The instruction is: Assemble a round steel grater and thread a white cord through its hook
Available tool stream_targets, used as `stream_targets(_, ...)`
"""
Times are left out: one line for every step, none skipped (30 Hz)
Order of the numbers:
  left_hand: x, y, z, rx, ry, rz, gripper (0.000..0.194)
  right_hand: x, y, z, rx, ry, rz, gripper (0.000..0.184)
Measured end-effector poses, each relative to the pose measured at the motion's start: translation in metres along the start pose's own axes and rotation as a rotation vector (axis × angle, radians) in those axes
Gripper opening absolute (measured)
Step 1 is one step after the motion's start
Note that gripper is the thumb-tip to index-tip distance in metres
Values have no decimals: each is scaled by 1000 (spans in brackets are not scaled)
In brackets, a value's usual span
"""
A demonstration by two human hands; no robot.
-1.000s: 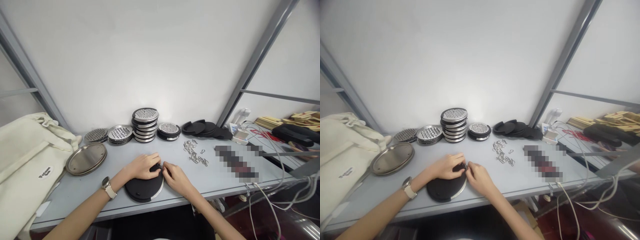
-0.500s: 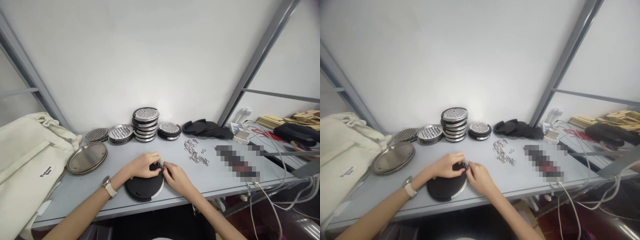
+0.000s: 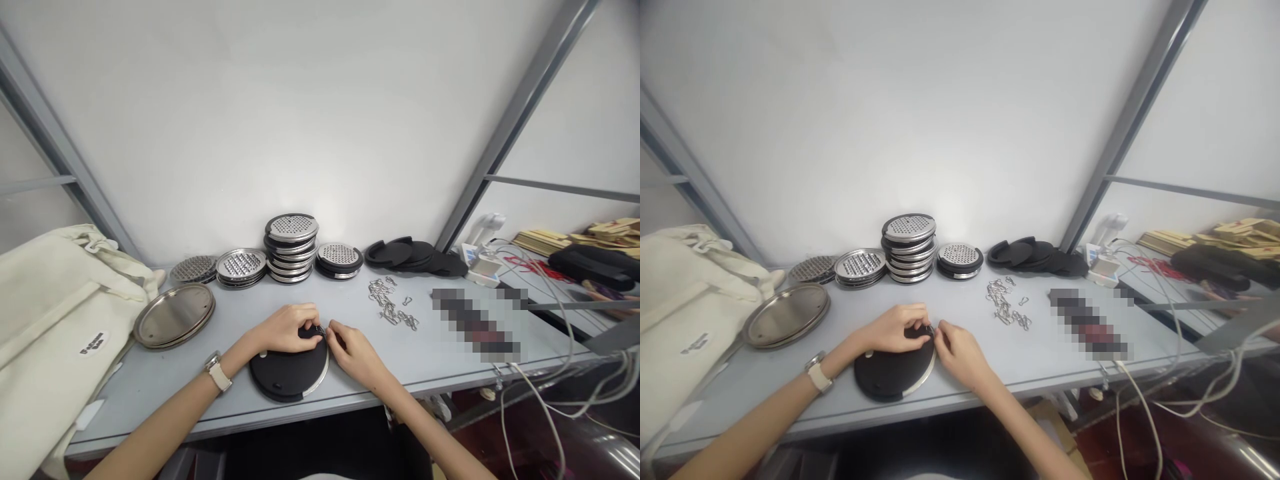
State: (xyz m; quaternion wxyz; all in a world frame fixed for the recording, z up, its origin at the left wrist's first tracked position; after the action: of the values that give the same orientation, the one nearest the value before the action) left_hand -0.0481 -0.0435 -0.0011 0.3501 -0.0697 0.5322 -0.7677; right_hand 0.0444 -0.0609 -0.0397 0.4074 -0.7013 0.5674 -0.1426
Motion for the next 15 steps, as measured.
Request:
stream_targets(0, 0, 0, 0, -1, 1, 12, 0, 0, 1, -12, 4, 0, 26)
stream_targets(0, -1, 0, 1, -2, 2, 12, 0, 0, 1, -24, 7, 0, 26)
stream_targets(0, -1, 0, 1, -2, 3, 12, 0, 0, 2, -38, 11, -3, 26)
stream_targets(0, -1, 0, 0, -2, 4, 12, -1, 1, 3, -52, 13, -6, 26)
stream_targets(0, -1, 1, -1, 0, 3, 13, -1, 0, 3, -68, 17, -6, 26)
stream_targets(0, -1, 1, -2, 2, 2, 12, -1, 0, 4, -85, 21, -3, 26)
stream_targets(0, 0, 2, -4, 5, -1, 12, -1, -1, 4, -101, 24, 0, 26)
stream_targets(0, 0, 2, -7, 9, -2, 12, -1, -2, 4, -114, 23, 3, 27)
stream_targets(0, 0, 2, -11, 12, -3, 11, -1, -2, 3, -123, 19, 2, 27)
stream_targets(0, 0, 2, -15, 15, -4, 11, -1, -3, 2, -126, 11, -2, 27)
stream_targets(0, 0, 3, -19, 16, -3, 12, -1, -3, 0, -122, 1, -9, 27)
stream_targets(0, 0, 3, -23, 17, -2, 12, -1, -3, -1, -112, -10, -15, 26)
stream_targets(1, 0, 3, -27, 17, 0, 13, 0, -3, -3, -100, -22, -19, 26)
stream_targets(1, 0, 3, -31, 17, 3, 13, 0, -3, -4, -87, -33, -20, 25)
stream_targets(1, 0, 3, -35, 16, 8, 14, 0, -2, -6, -75, -44, -22, 25)
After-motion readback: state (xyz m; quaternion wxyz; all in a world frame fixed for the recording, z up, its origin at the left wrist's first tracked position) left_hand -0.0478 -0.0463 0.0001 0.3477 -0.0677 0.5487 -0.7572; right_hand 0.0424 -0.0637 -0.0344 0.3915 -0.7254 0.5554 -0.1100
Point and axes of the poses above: each hand's wrist, its own x-axis away from the middle knuckle, its own y-axis out of the palm, z = x × y, the point moved 9 cm from there along -x, towards the middle knuckle, and after that the axes turned 1 degree about z, right-handed, at the moved point
